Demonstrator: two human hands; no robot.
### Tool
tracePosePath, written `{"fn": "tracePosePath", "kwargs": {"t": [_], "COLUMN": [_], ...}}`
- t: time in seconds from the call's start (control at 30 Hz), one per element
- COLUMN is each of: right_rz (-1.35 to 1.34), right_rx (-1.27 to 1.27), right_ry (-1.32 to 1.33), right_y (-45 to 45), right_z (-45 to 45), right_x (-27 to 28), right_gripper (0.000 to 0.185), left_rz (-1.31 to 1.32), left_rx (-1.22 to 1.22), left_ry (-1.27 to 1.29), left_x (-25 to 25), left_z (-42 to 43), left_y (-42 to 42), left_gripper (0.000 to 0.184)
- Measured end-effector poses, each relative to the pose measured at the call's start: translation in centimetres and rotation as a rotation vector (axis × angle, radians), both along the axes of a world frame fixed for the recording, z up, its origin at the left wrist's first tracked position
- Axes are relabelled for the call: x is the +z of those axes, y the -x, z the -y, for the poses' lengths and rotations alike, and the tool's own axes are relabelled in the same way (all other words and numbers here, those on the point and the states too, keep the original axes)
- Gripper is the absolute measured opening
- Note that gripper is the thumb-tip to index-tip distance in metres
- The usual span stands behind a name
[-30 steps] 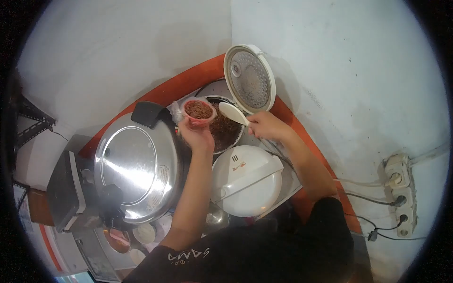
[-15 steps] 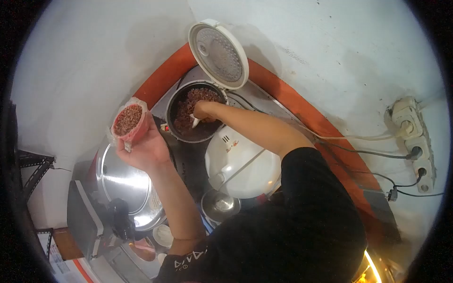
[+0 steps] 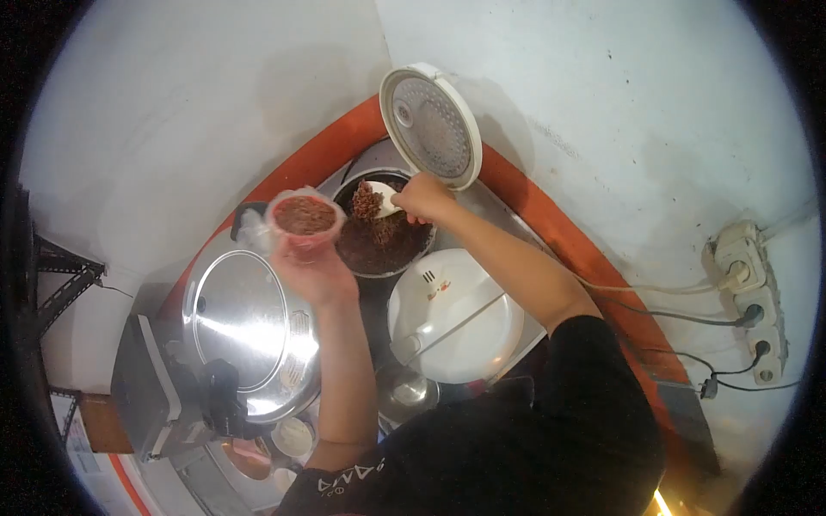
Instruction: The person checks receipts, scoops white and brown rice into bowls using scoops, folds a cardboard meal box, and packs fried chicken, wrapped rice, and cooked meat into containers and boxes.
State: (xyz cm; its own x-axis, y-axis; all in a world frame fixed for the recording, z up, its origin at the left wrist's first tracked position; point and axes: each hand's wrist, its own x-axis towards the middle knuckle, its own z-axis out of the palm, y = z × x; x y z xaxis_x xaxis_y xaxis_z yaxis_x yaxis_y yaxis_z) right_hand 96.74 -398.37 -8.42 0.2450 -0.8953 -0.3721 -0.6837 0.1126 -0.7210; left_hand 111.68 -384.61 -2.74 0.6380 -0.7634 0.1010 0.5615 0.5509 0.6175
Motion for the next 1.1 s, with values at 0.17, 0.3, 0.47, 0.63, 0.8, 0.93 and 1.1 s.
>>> {"fn": "tracePosePath", "kwargs": {"t": [0.17, 0.3, 0.47, 0.63, 0.8, 0.93, 1.1], "right_rz": [0.247, 0.157, 0.185, 0.2, 0.145, 0.306, 0.317], "right_rx": [-0.045, 0.146, 0.287, 0.435, 0.484, 0.193, 0.047], "right_ry": [0.225, 0.542, 0.65, 0.563, 0.608, 0.452, 0.08], "right_y": [2.2, 2.7, 2.4, 3.4, 5.5, 7.3, 7.8], "right_z": [-2.9, -5.9, -8.9, -9.1, -9.6, -10.7, -9.3], "right_x": [2.3, 0.0, -2.9, -2.7, -1.6, -2.7, -0.7], "right_gripper": [0.026, 0.026, 0.036, 0.042, 0.04, 0.04, 0.045], "left_rz": [0.036, -0.12, -0.142, -0.213, -0.366, -0.417, -0.327], "left_rx": [-0.024, -0.167, -0.233, -0.297, -0.251, -0.027, -0.105], "left_ry": [-0.244, -0.345, -0.45, -0.408, -0.29, -0.266, -0.003], "left_x": [-6.4, -9.9, -9.0, -9.6, -10.5, -8.3, -5.1], "left_z": [3.9, 6.2, 6.2, 7.1, 8.0, 8.0, 6.1], "left_y": [1.8, 1.8, 1.8, 0.9, 0.7, -0.1, -0.2], "left_gripper": [0.042, 0.033, 0.034, 0.042, 0.045, 0.045, 0.05]}}
